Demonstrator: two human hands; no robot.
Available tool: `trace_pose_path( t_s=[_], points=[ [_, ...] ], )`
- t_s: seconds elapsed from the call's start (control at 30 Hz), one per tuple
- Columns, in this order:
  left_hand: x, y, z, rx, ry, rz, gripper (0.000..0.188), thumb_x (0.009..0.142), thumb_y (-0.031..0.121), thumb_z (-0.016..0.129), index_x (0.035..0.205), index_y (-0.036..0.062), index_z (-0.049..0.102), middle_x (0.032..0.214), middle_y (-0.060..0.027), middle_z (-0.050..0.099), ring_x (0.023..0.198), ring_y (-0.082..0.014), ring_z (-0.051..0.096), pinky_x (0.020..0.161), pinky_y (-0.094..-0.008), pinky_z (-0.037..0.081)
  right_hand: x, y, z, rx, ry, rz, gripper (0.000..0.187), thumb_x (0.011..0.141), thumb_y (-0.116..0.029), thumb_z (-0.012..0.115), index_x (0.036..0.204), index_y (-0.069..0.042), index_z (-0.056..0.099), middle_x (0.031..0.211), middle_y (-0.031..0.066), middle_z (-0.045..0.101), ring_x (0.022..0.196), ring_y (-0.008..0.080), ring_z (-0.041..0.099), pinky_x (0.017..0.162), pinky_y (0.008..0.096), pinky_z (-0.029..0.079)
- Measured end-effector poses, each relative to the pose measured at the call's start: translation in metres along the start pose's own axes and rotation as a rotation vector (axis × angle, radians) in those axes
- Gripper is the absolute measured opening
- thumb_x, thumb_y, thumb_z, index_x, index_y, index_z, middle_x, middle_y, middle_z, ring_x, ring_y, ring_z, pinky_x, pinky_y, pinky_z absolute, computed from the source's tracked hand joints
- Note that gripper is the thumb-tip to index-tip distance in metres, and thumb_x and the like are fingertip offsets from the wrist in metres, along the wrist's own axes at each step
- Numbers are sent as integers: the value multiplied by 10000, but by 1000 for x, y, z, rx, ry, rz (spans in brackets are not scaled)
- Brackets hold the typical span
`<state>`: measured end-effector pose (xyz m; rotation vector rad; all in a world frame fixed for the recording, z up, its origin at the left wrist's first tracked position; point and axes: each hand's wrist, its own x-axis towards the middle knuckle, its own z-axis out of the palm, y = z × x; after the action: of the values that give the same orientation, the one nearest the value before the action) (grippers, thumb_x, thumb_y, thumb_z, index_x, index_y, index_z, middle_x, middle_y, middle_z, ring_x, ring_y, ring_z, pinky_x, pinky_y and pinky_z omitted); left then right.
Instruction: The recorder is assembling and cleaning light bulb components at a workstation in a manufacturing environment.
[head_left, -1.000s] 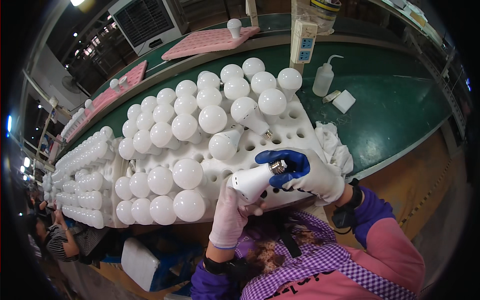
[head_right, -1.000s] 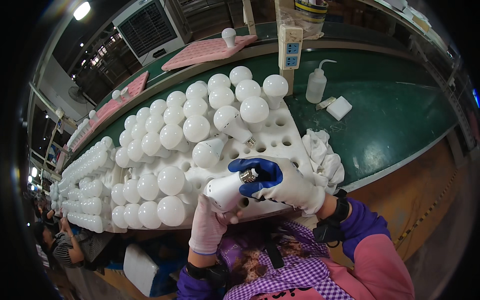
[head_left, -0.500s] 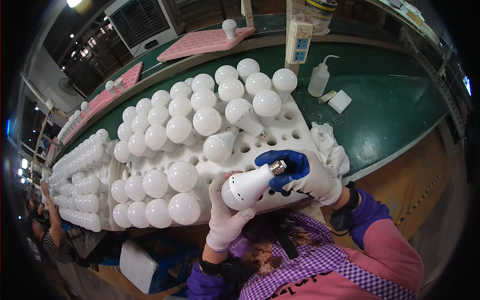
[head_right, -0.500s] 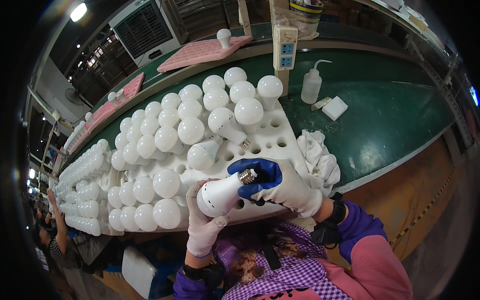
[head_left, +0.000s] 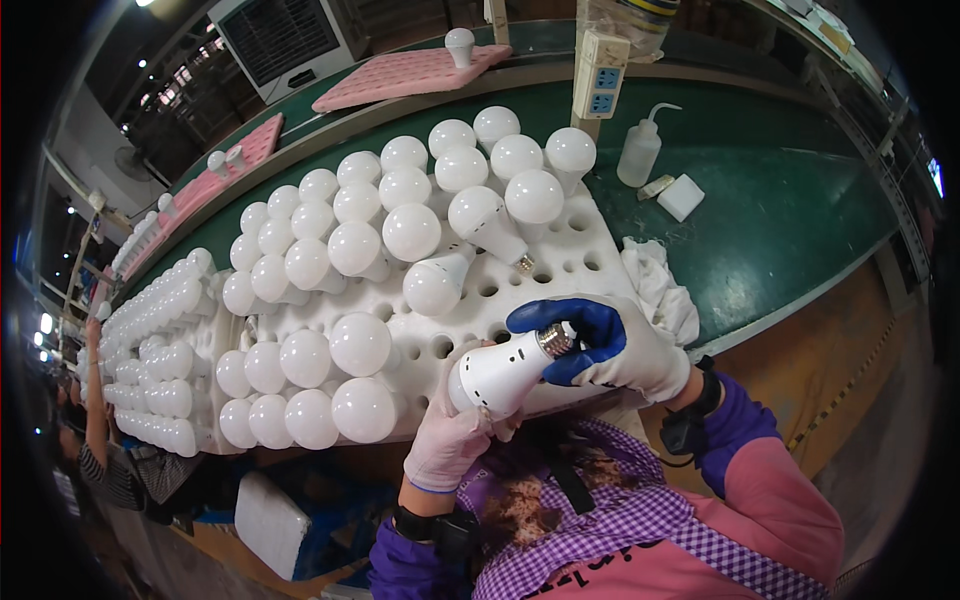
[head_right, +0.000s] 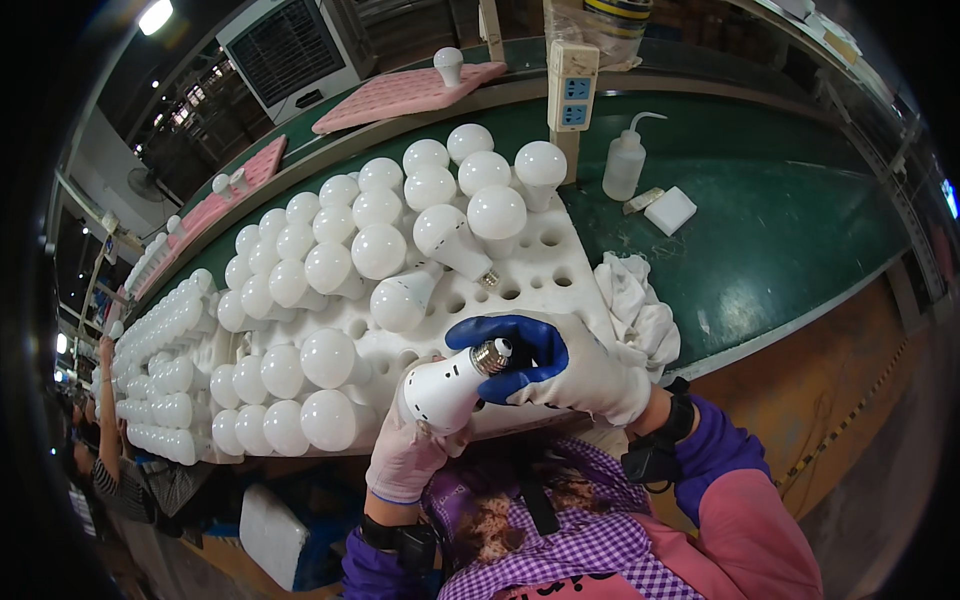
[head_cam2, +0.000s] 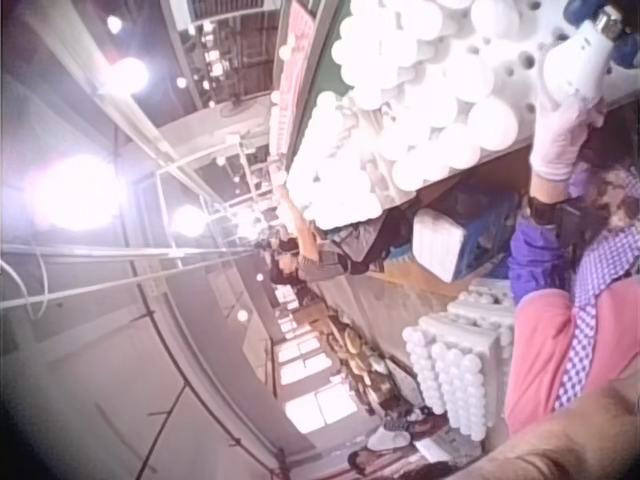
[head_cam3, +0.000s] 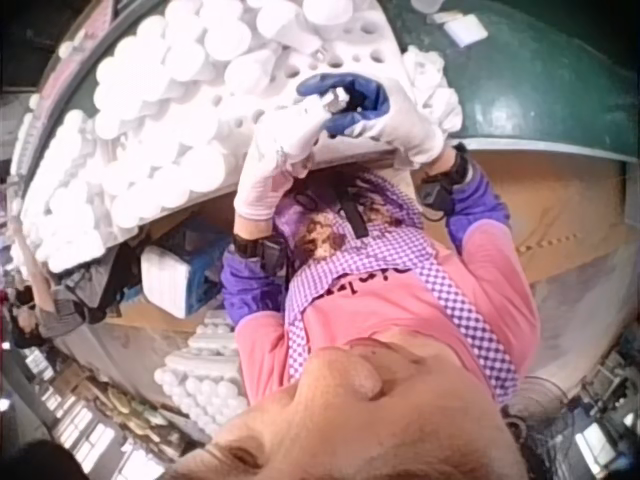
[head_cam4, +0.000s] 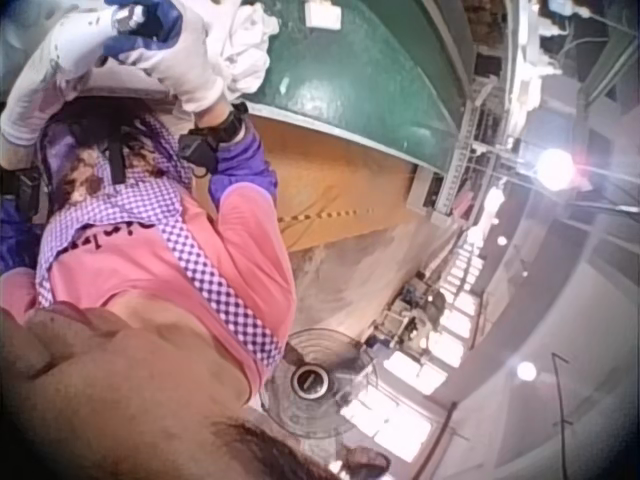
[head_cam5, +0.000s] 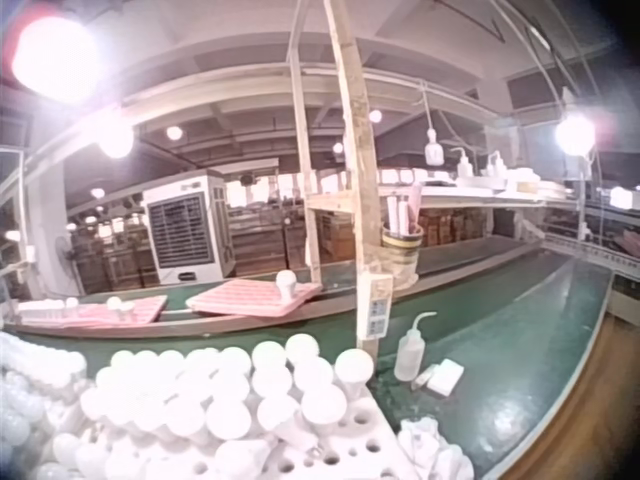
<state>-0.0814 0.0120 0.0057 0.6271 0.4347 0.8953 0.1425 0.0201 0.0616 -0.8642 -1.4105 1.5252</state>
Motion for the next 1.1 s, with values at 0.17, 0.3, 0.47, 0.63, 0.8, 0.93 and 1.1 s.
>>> trace_pose_path(
  t_s=[0.17,0.3,0.47,0.63,0.8,0.93,1.1],
  points=[
    [0,0,1,97,27,38,919,651,187,822,1389,50,292,1164,-197,544,846,-267,635,641,-310,548,1,3,2,97,28,16,475,767,46,708,1220,-15,577,1211,90,613,1094,163,578,927,292,480],
    [3,-3,11,147,65,52,926,658,148,817,1399,35,273,1198,-189,521,914,-276,631,728,-328,554,-2,5,2,161,109,48,439,809,-24,720,1224,-36,578,1122,30,644,957,79,592,806,225,505],
    [3,-8,25,294,225,149,876,628,208,819,1338,39,333,1092,-185,567,825,-284,638,632,-341,544,-2,7,5,148,170,166,369,839,-77,694,1191,-45,590,1000,-4,644,703,23,557,592,169,461],
    [-4,-3,18,234,198,63,806,707,146,760,1353,-11,304,1192,-178,523,904,-278,641,668,-324,562,-6,-5,-7,74,118,203,345,863,-127,675,1187,-28,611,842,-12,623,672,33,533,583,165,442],
    [-14,6,16,285,272,72,763,719,159,743,1327,-28,320,1137,-178,551,841,-267,645,617,-306,547,-4,-8,-37,-350,417,-90,332,852,-74,617,1182,-33,608,884,33,661,720,117,613,662,265,509],
    [-20,7,14,231,289,85,753,720,197,746,1311,-24,336,1089,-184,573,786,-264,645,600,-293,538,10,-5,-37,-895,426,-237,357,809,-153,670,1154,-71,625,951,127,663,829,265,646,736,354,512],
    [-28,4,2,216,279,134,732,741,226,724,1313,-21,339,1074,-197,579,771,-279,645,593,-298,534,26,-6,-38,-1023,467,-381,332,800,-151,677,1112,-49,623,933,134,628,824,286,639,727,353,503]
  ],
)
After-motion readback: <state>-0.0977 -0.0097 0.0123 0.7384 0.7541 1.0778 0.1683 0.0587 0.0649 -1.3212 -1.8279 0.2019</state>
